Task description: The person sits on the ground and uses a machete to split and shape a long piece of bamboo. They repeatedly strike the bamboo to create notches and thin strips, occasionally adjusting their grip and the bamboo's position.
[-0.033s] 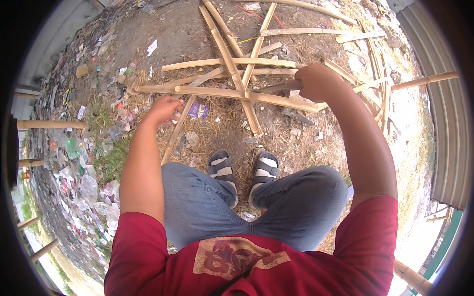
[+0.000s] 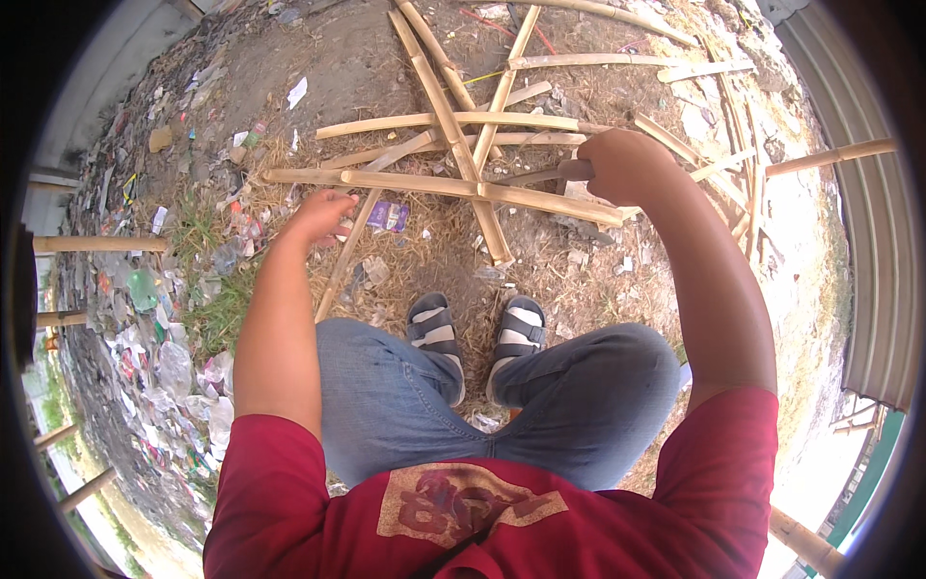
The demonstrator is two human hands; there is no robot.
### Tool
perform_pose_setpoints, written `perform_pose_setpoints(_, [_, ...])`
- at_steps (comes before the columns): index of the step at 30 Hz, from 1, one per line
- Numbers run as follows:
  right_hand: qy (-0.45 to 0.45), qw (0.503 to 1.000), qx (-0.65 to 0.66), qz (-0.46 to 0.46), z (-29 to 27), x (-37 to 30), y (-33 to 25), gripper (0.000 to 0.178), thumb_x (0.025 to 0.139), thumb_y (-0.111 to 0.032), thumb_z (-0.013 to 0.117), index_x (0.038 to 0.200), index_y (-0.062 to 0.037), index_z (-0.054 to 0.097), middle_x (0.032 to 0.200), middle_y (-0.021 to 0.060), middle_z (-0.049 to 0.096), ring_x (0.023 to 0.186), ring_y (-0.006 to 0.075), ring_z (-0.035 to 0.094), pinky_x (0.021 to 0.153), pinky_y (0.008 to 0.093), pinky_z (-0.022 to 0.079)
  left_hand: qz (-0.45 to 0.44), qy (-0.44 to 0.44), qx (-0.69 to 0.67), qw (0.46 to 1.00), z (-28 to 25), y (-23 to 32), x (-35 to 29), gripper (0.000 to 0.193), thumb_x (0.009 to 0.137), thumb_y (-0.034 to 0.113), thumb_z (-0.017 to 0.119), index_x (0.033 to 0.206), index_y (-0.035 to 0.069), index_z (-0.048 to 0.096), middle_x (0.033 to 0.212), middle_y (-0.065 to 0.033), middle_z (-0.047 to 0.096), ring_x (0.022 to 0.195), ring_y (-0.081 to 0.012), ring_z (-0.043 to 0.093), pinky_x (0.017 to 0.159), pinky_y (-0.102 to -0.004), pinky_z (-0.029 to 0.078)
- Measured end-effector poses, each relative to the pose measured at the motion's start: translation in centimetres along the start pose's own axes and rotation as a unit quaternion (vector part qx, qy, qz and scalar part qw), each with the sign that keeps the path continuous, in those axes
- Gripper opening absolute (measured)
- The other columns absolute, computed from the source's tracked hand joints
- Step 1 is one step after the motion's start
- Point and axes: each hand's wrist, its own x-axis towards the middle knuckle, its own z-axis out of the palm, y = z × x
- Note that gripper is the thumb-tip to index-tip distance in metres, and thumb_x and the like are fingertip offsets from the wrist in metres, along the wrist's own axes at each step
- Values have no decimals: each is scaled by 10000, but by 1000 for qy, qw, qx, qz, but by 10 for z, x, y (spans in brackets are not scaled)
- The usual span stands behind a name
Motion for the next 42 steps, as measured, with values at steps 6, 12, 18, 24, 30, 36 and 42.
perform_pose_setpoints(6, [64,995,79,3,7,-49,17,187,813,-164,685,982,-83,692,905,142,702,895,359,668,781,457,523,-60,-10,-93,994,-1,3,1,537,932,449,614,1353,130,517,1292,-93,573,981,-211,666,810,-411,517])
perform_pose_setpoints(12, [125,956,251,81,34,-64,32,326,825,-176,718,1125,-54,684,950,176,707,869,326,679,785,428,516,-141,30,-327,934,41,19,84,591,944,459,594,1433,177,415,1406,-115,488,1079,-254,624,827,-430,517])
perform_pose_setpoints(18, [24,958,278,64,42,-57,49,400,799,-192,751,1174,-64,691,969,171,724,902,307,695,806,408,528,-189,-1,-424,886,145,2,129,679,948,445,575,1503,149,321,1549,-183,326,1303,-356,481,985,-534,442])
perform_pose_setpoints(24, [-25,941,334,44,44,-61,53,442,770,-198,776,1188,-77,696,994,161,731,921,289,701,826,397,533,-170,3,-538,825,162,-12,166,591,958,384,589,1451,125,394,1517,-184,361,1372,-372,402,1098,-576,343])
perform_pose_setpoints(30, [-81,960,269,7,40,-63,38,416,770,-248,759,1152,-92,701,998,168,720,944,340,683,850,426,528,-133,22,-598,790,149,-12,187,370,973,269,577,1317,153,503,1324,-142,505,1224,-329,528,1070,-552,398])
perform_pose_setpoints(36, [-120,976,158,-95,64,-52,7,252,797,-265,717,999,-115,720,888,145,713,889,356,681,802,451,536,-22,80,-659,748,86,10,185,303,947,122,585,1232,50,514,1177,-150,580,1096,-304,599,957,-477,515])
perform_pose_setpoints(42, [-95,994,45,-16,68,-51,-11,211,857,-231,639,1010,-117,730,926,125,722,906,324,700,808,437,558,174,263,-671,671,-42,114,87,274,914,63,624,1151,-33,525,1034,-151,612,859,-257,664,708,-386,591])
